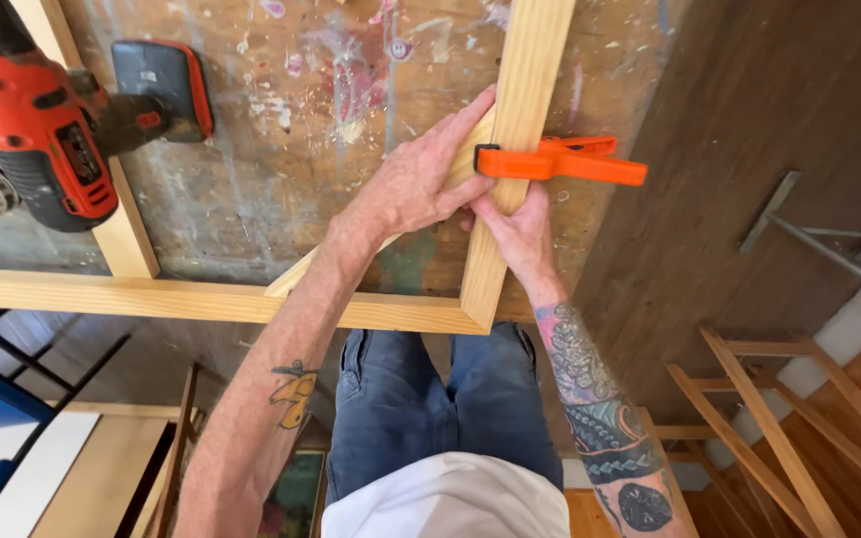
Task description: Assembling a wooden frame using clamps and a power drill
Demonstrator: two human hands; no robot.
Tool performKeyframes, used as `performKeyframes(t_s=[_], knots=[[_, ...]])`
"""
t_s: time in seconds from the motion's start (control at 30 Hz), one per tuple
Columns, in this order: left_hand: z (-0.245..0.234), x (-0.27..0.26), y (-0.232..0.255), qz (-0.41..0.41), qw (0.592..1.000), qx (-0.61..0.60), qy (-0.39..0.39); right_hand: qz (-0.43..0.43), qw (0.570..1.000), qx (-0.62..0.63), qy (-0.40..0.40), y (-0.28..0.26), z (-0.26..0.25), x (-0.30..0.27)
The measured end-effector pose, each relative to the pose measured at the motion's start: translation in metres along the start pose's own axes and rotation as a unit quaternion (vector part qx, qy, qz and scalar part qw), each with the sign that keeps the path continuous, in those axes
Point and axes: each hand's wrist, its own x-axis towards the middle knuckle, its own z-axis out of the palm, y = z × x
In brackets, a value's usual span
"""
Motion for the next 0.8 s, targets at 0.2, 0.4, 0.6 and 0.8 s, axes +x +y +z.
performKeyframes(t_s=[0.2,0.4,0.6,0.8], knots=[[-0.0013,0.0008,-0.0034,0.023,1.000,-0.003,-0.003,-0.018,0.999,-0.014,-0.028,-0.0006,-0.0007,0.0021],[0.0002,0.0009,-0.0031,0.021,1.000,0.010,-0.002,-0.015,0.999,-0.007,-0.031,-0.0060,0.0019,0.0027],[-0.0040,0.0012,0.0039,0.002,1.000,0.019,-0.017,-0.012,0.999,-0.011,-0.033,-0.0068,0.0022,0.0032],[0.0031,0.0011,0.0029,0.014,0.999,0.028,0.020,-0.024,0.999,-0.025,-0.041,-0.0049,-0.0014,0.0026]])
